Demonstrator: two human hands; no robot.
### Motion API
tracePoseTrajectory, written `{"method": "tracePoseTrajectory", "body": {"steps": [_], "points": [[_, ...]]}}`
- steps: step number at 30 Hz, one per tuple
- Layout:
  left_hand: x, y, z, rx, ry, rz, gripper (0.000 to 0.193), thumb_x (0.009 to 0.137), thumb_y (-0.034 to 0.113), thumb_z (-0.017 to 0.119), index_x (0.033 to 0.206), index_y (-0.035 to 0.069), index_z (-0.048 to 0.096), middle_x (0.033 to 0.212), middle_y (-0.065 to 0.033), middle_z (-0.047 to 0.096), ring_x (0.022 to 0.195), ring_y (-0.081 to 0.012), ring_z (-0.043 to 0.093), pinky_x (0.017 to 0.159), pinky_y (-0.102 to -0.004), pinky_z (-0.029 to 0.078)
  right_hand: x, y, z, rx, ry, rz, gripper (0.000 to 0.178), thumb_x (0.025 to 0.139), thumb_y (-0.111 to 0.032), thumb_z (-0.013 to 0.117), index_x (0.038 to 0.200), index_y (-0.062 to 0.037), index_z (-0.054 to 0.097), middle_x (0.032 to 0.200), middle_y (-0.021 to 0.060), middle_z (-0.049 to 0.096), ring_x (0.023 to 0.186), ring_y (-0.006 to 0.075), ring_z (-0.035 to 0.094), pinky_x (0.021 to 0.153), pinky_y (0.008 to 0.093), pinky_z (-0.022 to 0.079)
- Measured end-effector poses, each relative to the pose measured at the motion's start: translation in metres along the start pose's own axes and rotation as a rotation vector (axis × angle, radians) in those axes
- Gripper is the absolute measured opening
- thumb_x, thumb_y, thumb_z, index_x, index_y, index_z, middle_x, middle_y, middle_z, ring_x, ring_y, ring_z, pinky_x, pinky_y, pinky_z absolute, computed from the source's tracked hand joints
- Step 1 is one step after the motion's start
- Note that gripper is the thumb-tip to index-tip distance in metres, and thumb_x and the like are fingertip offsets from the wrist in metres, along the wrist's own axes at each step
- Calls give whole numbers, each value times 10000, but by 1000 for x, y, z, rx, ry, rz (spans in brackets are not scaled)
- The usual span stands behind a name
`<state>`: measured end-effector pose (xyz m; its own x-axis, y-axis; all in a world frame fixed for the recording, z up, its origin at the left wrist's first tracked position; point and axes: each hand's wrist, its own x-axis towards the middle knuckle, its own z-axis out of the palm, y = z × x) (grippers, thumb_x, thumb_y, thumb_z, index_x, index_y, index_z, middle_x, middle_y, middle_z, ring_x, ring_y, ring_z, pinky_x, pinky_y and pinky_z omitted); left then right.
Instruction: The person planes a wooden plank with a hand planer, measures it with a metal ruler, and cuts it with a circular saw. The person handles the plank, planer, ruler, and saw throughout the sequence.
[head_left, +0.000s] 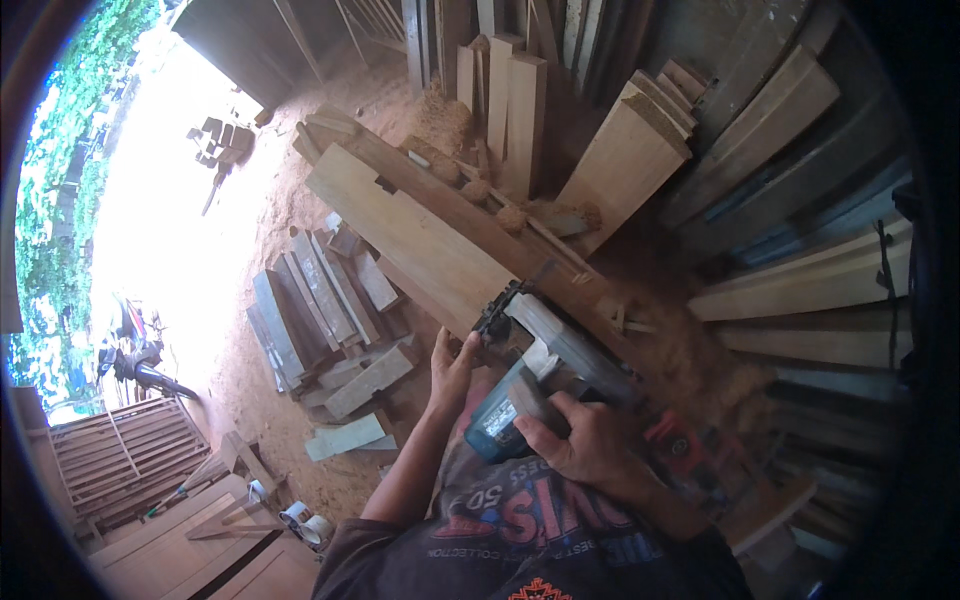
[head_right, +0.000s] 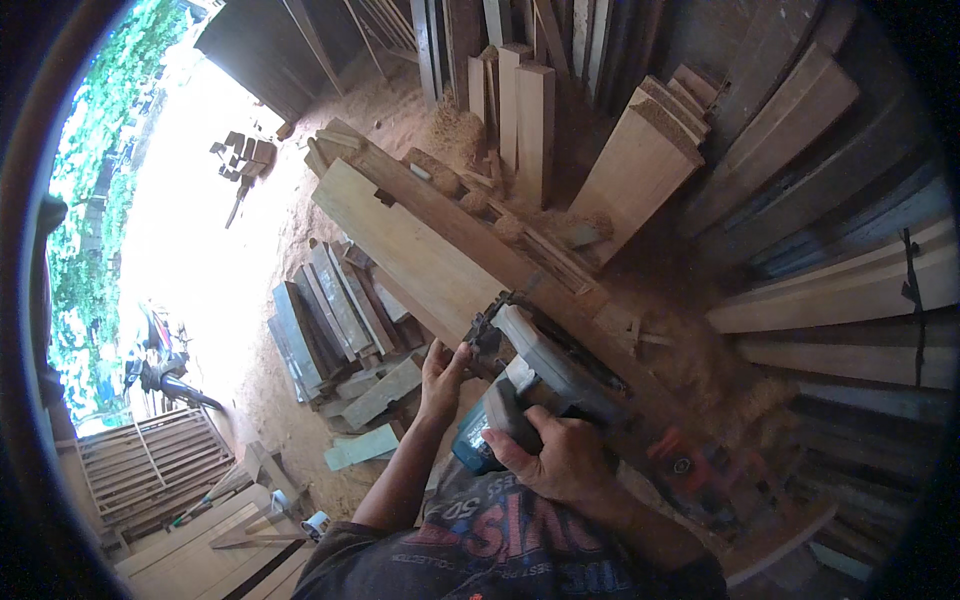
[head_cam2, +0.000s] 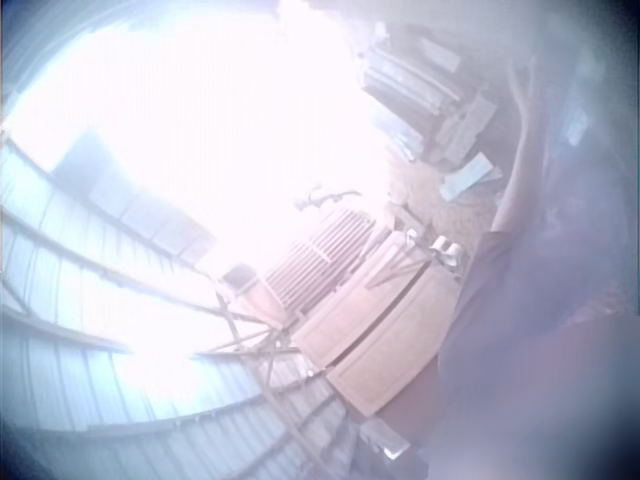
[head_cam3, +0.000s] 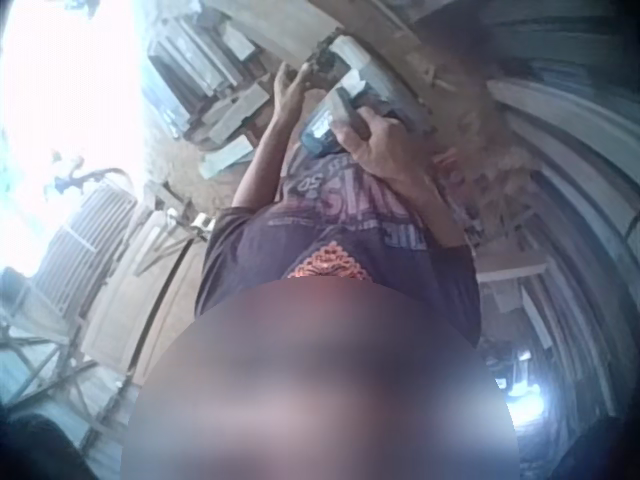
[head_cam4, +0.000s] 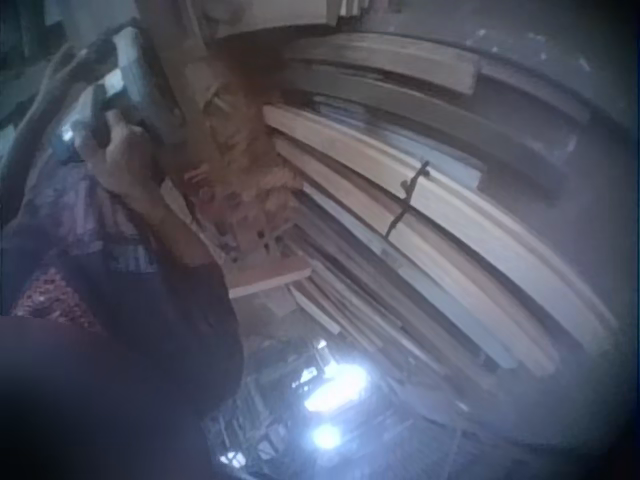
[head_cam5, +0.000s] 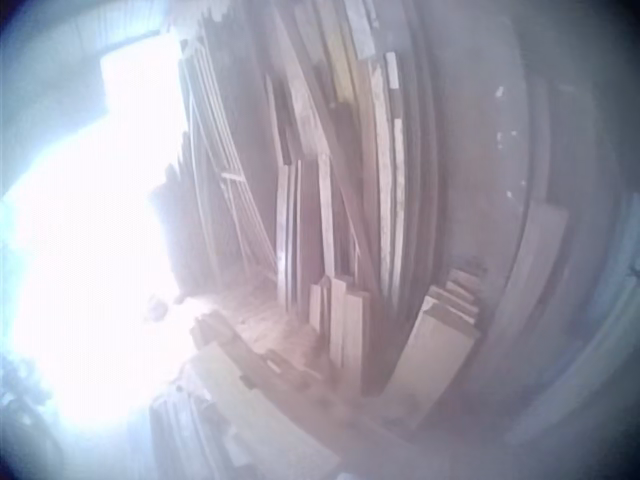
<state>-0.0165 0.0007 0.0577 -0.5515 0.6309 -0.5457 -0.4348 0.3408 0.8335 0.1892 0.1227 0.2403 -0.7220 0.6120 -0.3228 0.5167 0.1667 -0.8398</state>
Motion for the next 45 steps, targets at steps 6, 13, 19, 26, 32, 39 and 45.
{"method": "tracePoseTrajectory", "body": {"steps": [6,13,19,26,32,39,45], "points": [[-3,7,6,30,49,50,484,1103,257,693,1506,37,541,1230,-88,738,1072,-162,707,920,-345,589,-1,1,-1,9,16,-38,557,993,-540,753,913,5,675,712,271,700,687,448,760,619,514,606],[-8,20,13,-32,47,15,493,1092,182,704,1526,23,531,1312,-109,713,1146,-186,693,952,-348,583,1,1,-1,23,30,-54,546,976,-528,779,906,6,690,715,256,704,682,435,763,611,499,607],[-8,22,12,8,56,21,525,1093,259,706,1524,14,533,1355,-108,691,1199,-193,670,997,-354,561,0,2,1,41,33,-50,539,973,-520,782,888,2,680,711,256,703,679,436,764,596,499,607],[-8,22,11,17,55,14,495,1097,253,700,1501,2,562,1352,-102,693,1236,-189,639,1087,-370,497,-1,10,8,75,32,-41,555,977,-538,771,879,0,673,709,264,702,677,438,766,601,508,612],[-4,14,8,6,58,21,478,1102,231,691,1498,-5,565,1345,-104,701,1217,-180,651,1068,-365,511,-2,19,13,78,20,-40,572,977,-557,765,871,-3,670,713,269,707,681,449,763,604,524,611],[0,7,3,-9,33,44,494,1104,232,679,1510,-13,541,1317,-115,718,1168,-185,689,1022,-377,559,-1,21,16,85,25,-46,570,977,-565,763,868,-13,672,707,267,707,672,448,762,604,521,614],[-1,8,2,-14,47,18,499,1099,222,690,1514,-11,541,1315,-110,723,1164,-181,693,1029,-371,558,-1,20,16,87,29,-48,565,974,-559,769,866,-13,673,709,266,708,670,442,764,600,521,611]]}}
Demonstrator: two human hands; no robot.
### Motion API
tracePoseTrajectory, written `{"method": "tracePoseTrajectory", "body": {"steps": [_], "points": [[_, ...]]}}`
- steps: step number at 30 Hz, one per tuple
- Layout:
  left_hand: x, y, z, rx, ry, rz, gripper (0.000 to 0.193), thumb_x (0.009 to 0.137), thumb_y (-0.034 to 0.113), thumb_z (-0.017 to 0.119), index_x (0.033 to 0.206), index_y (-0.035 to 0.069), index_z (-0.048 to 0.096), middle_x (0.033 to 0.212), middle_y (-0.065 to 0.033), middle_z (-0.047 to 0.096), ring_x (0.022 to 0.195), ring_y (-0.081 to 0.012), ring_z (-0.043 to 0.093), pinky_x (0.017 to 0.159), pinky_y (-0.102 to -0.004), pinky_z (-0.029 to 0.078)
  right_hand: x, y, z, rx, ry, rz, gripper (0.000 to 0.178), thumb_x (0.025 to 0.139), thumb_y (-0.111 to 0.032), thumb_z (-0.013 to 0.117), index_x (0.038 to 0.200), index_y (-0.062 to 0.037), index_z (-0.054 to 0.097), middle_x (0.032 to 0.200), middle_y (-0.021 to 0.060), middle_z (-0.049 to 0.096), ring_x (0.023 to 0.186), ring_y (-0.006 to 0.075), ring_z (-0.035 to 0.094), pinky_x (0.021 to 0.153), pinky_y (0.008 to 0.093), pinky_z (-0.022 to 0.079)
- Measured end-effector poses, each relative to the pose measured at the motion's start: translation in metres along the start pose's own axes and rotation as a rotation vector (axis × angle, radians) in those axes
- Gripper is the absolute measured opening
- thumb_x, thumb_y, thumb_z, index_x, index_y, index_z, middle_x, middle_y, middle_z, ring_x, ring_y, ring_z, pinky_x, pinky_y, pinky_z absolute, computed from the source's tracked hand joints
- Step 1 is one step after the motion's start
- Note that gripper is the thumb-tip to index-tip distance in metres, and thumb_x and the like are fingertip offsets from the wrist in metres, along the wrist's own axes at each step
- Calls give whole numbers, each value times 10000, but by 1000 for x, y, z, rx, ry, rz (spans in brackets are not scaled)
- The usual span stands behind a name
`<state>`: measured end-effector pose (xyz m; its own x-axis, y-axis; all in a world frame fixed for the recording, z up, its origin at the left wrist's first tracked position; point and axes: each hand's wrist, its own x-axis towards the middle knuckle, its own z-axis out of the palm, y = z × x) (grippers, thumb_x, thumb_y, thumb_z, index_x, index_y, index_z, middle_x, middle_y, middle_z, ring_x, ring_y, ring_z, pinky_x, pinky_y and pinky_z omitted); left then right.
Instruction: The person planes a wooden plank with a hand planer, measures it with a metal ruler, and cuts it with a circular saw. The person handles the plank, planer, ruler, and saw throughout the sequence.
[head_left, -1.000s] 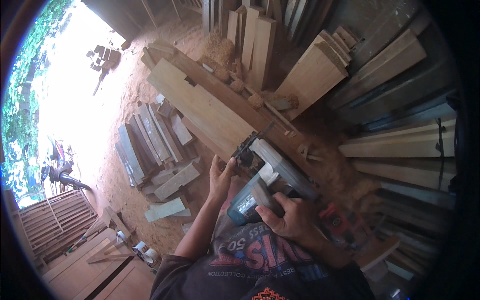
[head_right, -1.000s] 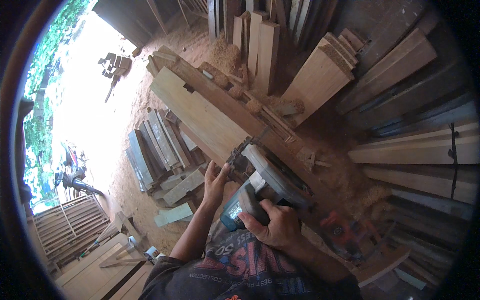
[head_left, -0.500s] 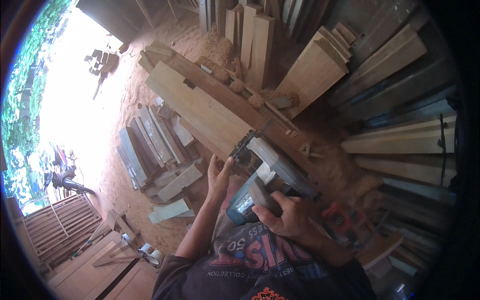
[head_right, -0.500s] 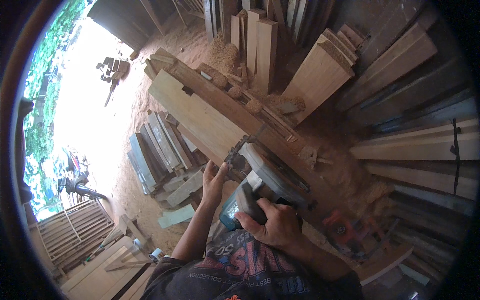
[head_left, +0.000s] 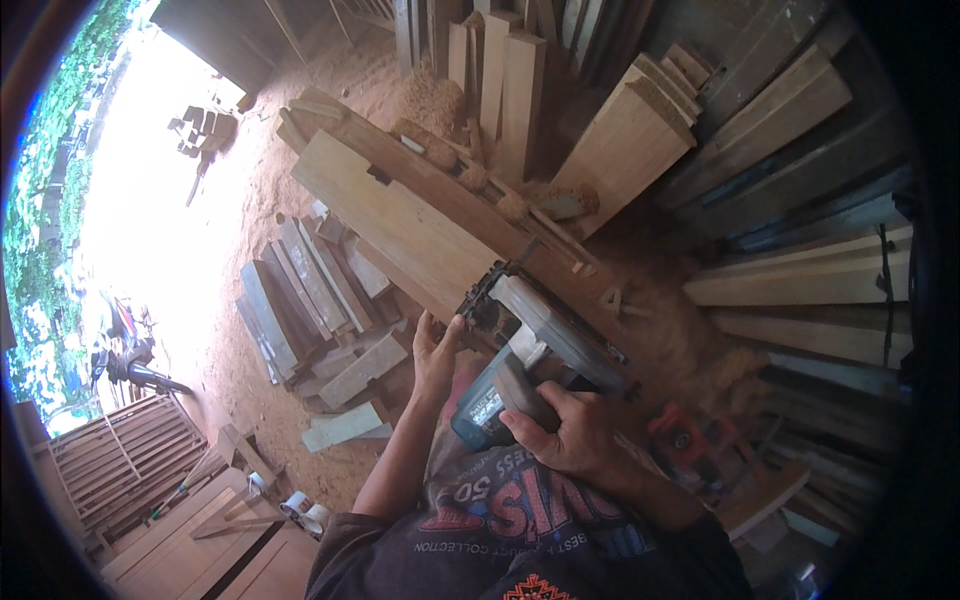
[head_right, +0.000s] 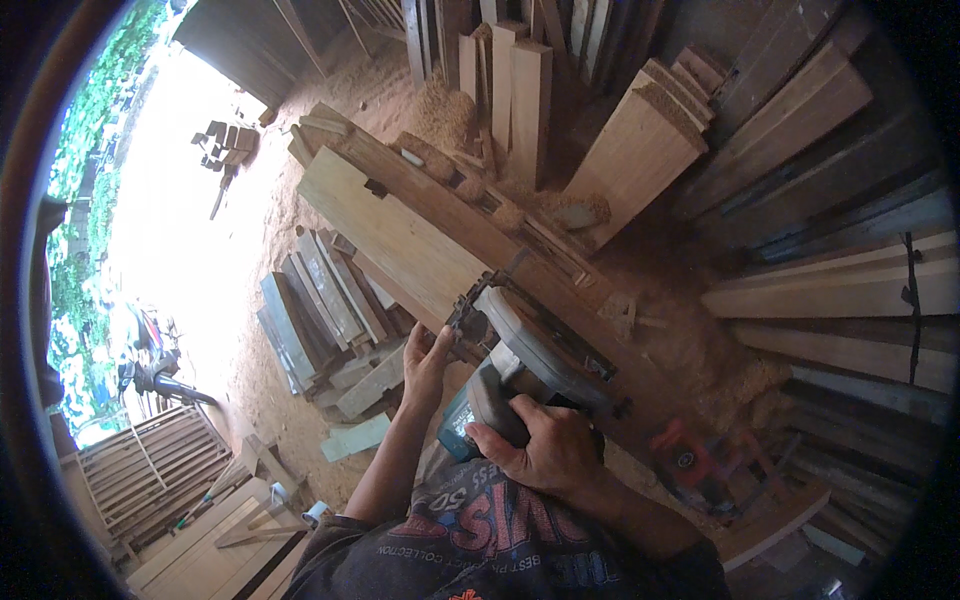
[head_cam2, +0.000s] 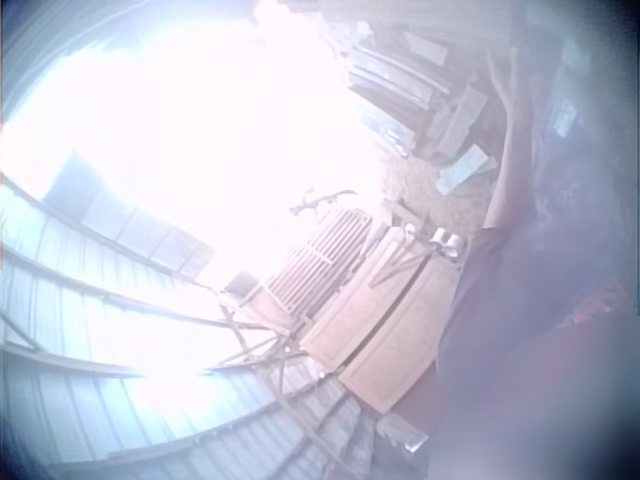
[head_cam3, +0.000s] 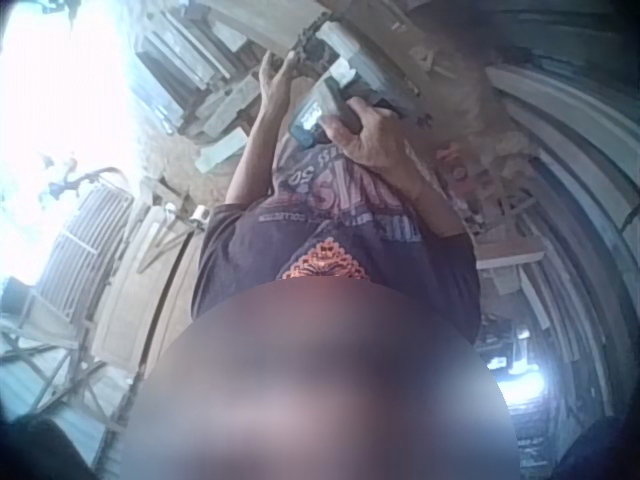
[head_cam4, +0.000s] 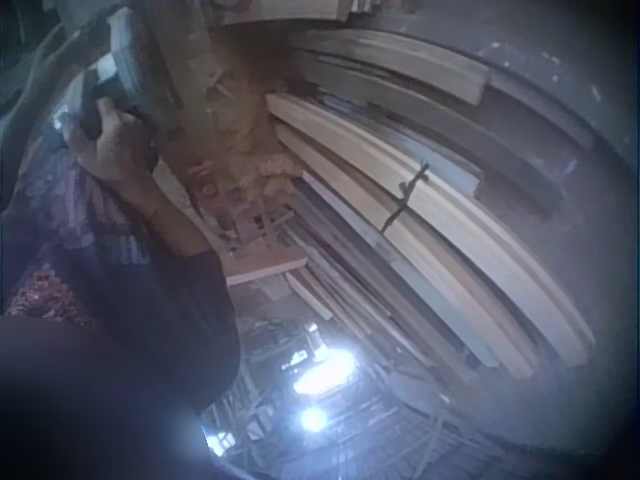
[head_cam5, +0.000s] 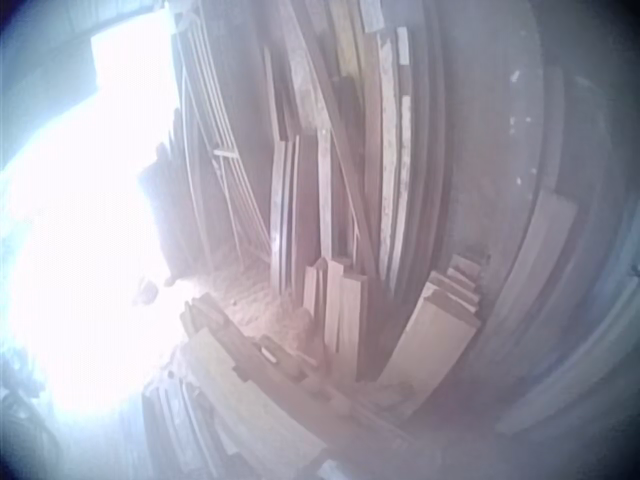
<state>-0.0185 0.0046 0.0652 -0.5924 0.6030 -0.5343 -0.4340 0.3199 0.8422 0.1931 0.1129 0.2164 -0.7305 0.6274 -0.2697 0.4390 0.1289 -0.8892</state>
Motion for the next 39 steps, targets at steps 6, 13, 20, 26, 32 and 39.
{"method": "tracePoseTrajectory", "body": {"steps": [6,13,20,26,32,39], "points": [[1,0,0,-25,2,13,511,1090,213,718,1520,-3,545,1304,-93,732,1162,-165,693,1023,-363,559,0,-2,0,-17,15,-14,568,972,-559,771,865,-10,672,720,267,712,680,446,762,613,523,609],[1,-1,-1,-50,-3,5,450,1093,212,713,1464,-1,574,1274,-75,730,1146,-160,690,1017,-362,558,0,-2,2,-22,39,-38,573,976,-561,765,859,-8,670,707,266,703,667,447,756,601,519,602],[2,-2,0,-37,8,54,426,1089,196,705,1447,3,580,1268,-91,729,1136,-166,693,1002,-357,562,0,-4,1,-37,37,-49,540,983,-524,770,868,-6,676,687,248,702,649,428,759,582,497,601],[3,-3,-3,-48,-13,9,466,1085,232,717,1456,-7,567,1288,-112,728,1158,-183,702,1027,-367,560,1,-6,0,-10,33,-59,538,994,-509,766,877,8,673,683,242,703,650,408,768,583,484,606],[4,-6,-4,-68,5,16,491,1081,234,727,1471,-6,551,1301,-118,728,1177,-198,705,1053,-383,563,0,-4,2,-4,30,-47,546,993,-522,765,876,4,676,685,242,703,655,408,770,583,485,607],[7,-9,-6,-117,-3,34,485,1062,175,749,1460,-11,544,1247,-125,738,1099,-195,726,891,-343,604,-1,-2,5,-16,56,-49,551,989,-540,760,862,-10,675,687,244,700,658,423,763,579,495,600]]}}
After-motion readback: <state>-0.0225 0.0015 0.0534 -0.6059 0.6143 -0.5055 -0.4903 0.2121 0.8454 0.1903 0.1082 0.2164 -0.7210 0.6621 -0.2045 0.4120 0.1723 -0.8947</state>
